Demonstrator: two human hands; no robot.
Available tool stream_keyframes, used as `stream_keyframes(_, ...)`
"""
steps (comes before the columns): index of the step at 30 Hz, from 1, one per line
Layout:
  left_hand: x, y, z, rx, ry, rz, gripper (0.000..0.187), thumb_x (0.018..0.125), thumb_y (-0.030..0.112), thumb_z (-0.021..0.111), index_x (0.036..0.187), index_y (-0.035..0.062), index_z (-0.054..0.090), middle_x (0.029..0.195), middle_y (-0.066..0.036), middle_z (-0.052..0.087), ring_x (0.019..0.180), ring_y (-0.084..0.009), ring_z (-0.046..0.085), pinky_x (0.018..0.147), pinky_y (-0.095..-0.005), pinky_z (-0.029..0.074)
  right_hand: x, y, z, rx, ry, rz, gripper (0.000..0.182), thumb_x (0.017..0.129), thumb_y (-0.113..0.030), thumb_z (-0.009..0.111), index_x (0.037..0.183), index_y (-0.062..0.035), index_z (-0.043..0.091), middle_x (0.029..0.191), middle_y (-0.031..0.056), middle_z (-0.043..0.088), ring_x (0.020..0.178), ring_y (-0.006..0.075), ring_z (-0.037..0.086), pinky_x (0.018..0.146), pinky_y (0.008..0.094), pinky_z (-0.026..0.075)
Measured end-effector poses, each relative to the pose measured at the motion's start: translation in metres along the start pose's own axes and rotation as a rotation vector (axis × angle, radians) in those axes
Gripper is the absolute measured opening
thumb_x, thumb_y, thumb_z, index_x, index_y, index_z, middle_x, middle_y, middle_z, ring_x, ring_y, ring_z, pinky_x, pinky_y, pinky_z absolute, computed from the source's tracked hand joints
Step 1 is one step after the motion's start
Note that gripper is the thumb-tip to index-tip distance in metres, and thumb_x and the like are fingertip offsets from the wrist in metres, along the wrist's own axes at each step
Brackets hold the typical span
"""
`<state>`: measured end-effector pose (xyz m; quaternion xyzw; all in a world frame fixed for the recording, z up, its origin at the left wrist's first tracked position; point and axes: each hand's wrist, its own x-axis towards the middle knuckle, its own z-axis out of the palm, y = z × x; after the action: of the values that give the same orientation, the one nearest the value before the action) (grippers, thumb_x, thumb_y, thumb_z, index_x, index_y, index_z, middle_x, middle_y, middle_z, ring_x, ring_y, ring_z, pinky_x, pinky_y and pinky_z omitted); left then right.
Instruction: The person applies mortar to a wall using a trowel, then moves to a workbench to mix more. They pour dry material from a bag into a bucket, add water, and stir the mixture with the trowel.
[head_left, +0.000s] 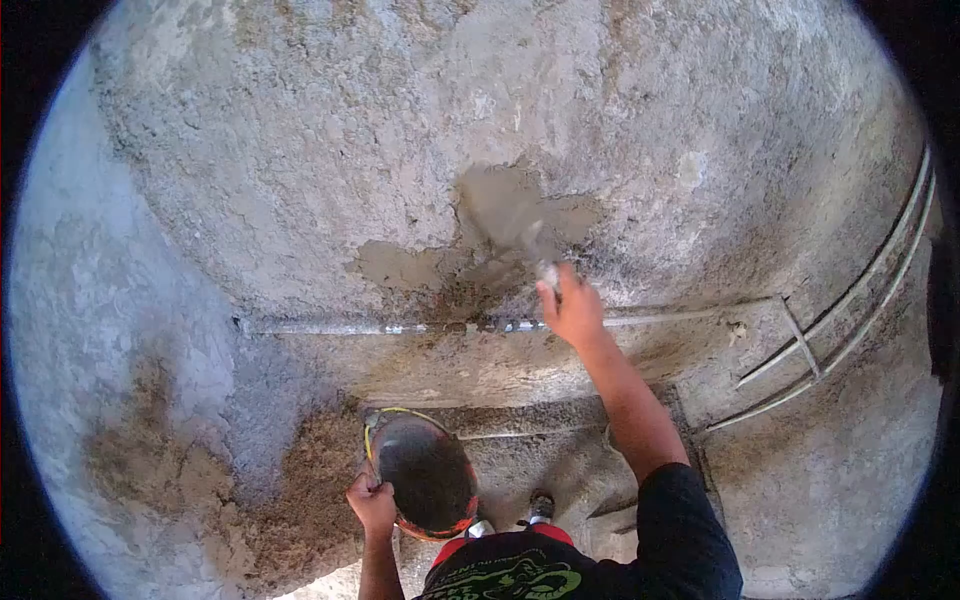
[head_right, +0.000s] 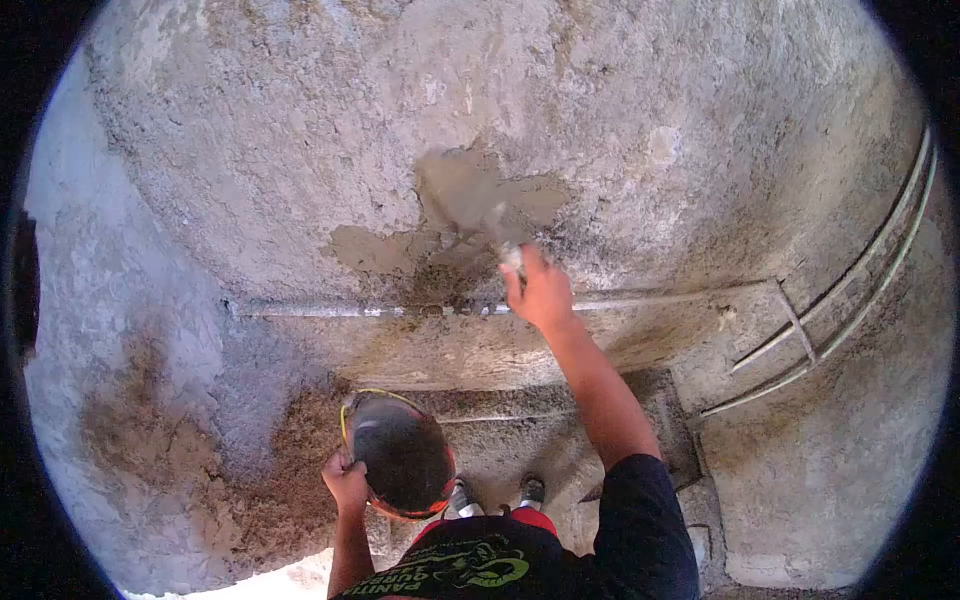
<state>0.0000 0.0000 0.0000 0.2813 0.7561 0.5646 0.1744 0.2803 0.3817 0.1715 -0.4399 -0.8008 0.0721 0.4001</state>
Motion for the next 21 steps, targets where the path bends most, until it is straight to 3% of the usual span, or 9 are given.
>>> stream_keyframes(2,0.001,-0.002,0.003,-0.045,0.02,0.014,0.011,0.065,-0.006,0.056,0.065,0.0006,0.047,0.064,0.004,0.043,0.065,-0.0076,0.041,0.057,-0.0286,0.037,-0.016,-0.004,0.014,-0.222,-0.237,-0.086,0.048,0.095,-0.043,0.061,0.125,-0.0057,0.058,0.077,0.0198,0.071,0.061,0.0399,0.069,0.057,0.0516,0.056)
stream_keyframes(7,0.005,0.036,0.019,-0.093,0.041,0.004,0.014,0.064,-0.006,0.058,0.065,0.0019,0.046,0.067,0.006,0.044,0.066,-0.0075,0.042,0.058,-0.0285,0.037,-0.099,0.048,0.047,-0.345,-0.287,-0.236,0.042,0.095,-0.04,0.062,0.123,-0.0086,0.056,0.087,0.0182,0.071,0.07,0.0388,0.07,0.062,0.0526,0.055)
stream_keyframes(11,-0.012,0.049,0.029,-0.178,0.069,-0.057,0.013,0.064,-0.006,0.058,0.067,0.0025,0.049,0.07,0.006,0.049,0.067,-0.0064,0.046,0.06,-0.0273,0.04,-0.21,0.074,0.014,-0.072,-0.361,0.146,0.046,0.094,-0.041,0.063,0.124,-0.0055,0.058,0.095,0.0175,0.073,0.078,0.0436,0.069,0.071,0.0523,0.055)
stream_keyframes(13,-0.011,0.019,0.036,-0.079,0.089,-0.034,0.011,0.065,-0.007,0.058,0.072,0.0003,0.056,0.071,0.006,0.051,0.068,-0.006,0.047,0.06,-0.0266,0.041,-0.277,0.096,0.003,-0.012,-0.405,0.341,0.05,0.091,-0.04,0.068,0.125,-0.0046,0.059,0.096,0.019,0.072,0.082,0.0445,0.07,0.073,0.0511,0.055)
stream_keyframes(16,-0.027,0.052,0.055,-0.154,0.066,-0.043,0.033,0.068,-0.006,0.059,0.099,-0.0032,0.072,0.073,0.005,0.056,0.068,-0.0047,0.049,0.059,-0.0258,0.042,-0.323,0.084,-0.024,0.039,-0.325,0.353,0.052,0.088,-0.04,0.073,0.125,-0.0048,0.061,0.096,0.0224,0.071,0.086,0.0418,0.071,0.076,0.0492,0.055)
stream_keyframes(18,-0.031,0.084,0.059,0.096,0.011,-0.06,0.035,0.07,-0.007,0.059,0.102,-0.0043,0.072,0.078,0.001,0.064,0.073,-0.0081,0.058,0.063,-0.0285,0.048,-0.345,0.077,-0.038,0.346,-0.375,0.467,0.059,0.088,-0.043,0.073,0.13,-0.0049,0.059,0.106,0.0249,0.068,0.098,0.0444,0.067,0.085,0.0499,0.054)
stream_keyframes(19,-0.032,0.092,0.066,0.053,0.035,-0.038,0.032,0.072,-0.005,0.06,0.101,-0.0039,0.072,0.079,0.001,0.065,0.074,-0.0073,0.059,0.064,-0.0293,0.05,-0.347,0.084,-0.045,0.251,-0.53,0.447,0.057,0.087,-0.042,0.074,0.129,-0.0056,0.061,0.107,0.0241,0.068,0.097,0.0411,0.068,0.082,0.049,0.054)
stream_keyframes(20,-0.032,0.095,0.061,0.178,-0.033,-0.061,0.05,0.074,-0.001,0.062,0.123,0.0007,0.069,0.069,0.005,0.056,0.065,-0.0057,0.047,0.056,-0.0283,0.043,-0.335,0.085,-0.045,0.167,-0.692,0.421,0.056,0.087,-0.042,0.075,0.129,-0.0063,0.062,0.109,0.0233,0.069,0.095,0.0378,0.069,0.08,0.0481,0.054)
stream_keyframes(21,-0.032,0.097,0.069,0.073,0.024,0.041,0.033,0.071,0.001,0.063,0.103,-0.0021,0.071,0.065,0.001,0.052,0.064,-0.0072,0.044,0.054,-0.0312,0.041,-0.313,0.076,-0.051,0.107,-0.783,0.303,0.056,0.087,-0.042,0.075,0.13,-0.0087,0.062,0.108,0.0216,0.069,0.093,0.0363,0.069,0.079,0.0483,0.054)
